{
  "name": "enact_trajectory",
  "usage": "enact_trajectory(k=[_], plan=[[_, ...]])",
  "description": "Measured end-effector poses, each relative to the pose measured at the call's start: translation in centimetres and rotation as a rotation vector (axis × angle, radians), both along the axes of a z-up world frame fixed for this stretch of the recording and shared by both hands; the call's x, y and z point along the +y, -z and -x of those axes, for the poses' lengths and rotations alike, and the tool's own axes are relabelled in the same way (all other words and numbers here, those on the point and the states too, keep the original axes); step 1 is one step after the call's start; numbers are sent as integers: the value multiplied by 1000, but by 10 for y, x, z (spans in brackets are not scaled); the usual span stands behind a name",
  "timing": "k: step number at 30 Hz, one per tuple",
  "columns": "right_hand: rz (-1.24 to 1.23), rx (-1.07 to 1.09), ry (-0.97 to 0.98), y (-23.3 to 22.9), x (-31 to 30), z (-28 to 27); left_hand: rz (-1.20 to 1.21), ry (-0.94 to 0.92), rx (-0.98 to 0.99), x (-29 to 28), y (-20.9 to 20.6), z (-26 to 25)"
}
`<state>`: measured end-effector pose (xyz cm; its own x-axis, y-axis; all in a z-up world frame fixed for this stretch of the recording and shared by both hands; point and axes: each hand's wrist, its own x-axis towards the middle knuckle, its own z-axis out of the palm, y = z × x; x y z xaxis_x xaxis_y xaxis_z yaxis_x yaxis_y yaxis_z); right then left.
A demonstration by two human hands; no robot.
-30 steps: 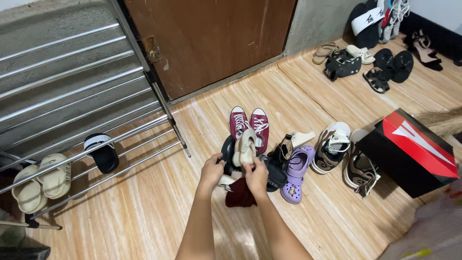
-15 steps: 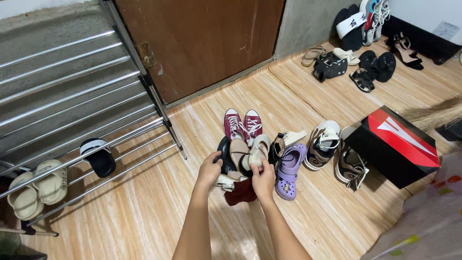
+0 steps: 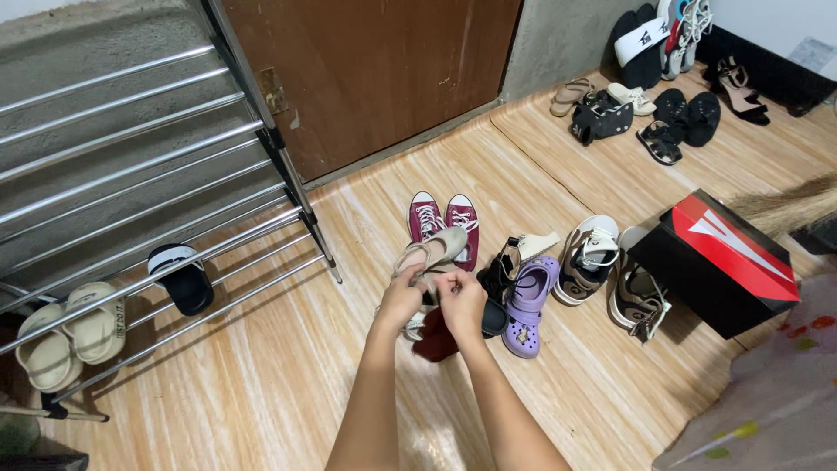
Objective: Organize various shoes on a metal shoe rack.
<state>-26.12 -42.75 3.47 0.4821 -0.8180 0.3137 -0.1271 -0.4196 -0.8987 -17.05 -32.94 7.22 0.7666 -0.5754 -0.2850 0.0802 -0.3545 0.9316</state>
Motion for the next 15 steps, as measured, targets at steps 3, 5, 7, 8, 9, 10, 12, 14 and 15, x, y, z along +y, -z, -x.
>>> enact_trajectory(k=[3,5,7,8,9,10,12,14,15], plan=[[-185,74,43,-40,10,-5,130,-161,59,5,19,-8],[-220,71,35,-40,10,-8,278,-262,47,-3,57,-20],[-257,65,31,-46,9,-7,423,-360,29,-2,57,-12],[-372,-41,-98,-53,6,-5,366,-373,-24,-1,37,1],[-482,-148,-227,-62,1,-2,311,-384,-77,-2,14,14],[-485,-144,-221,-79,-1,3,307,-381,-71,0,-10,18],[-712,-251,-313,-117,-5,15,407,-265,-150,3,-61,27],[-738,-238,-286,-161,-5,25,324,-182,-283,11,-128,33],[-754,-228,-264,-185,-9,30,250,-101,-419,11,-164,35]])
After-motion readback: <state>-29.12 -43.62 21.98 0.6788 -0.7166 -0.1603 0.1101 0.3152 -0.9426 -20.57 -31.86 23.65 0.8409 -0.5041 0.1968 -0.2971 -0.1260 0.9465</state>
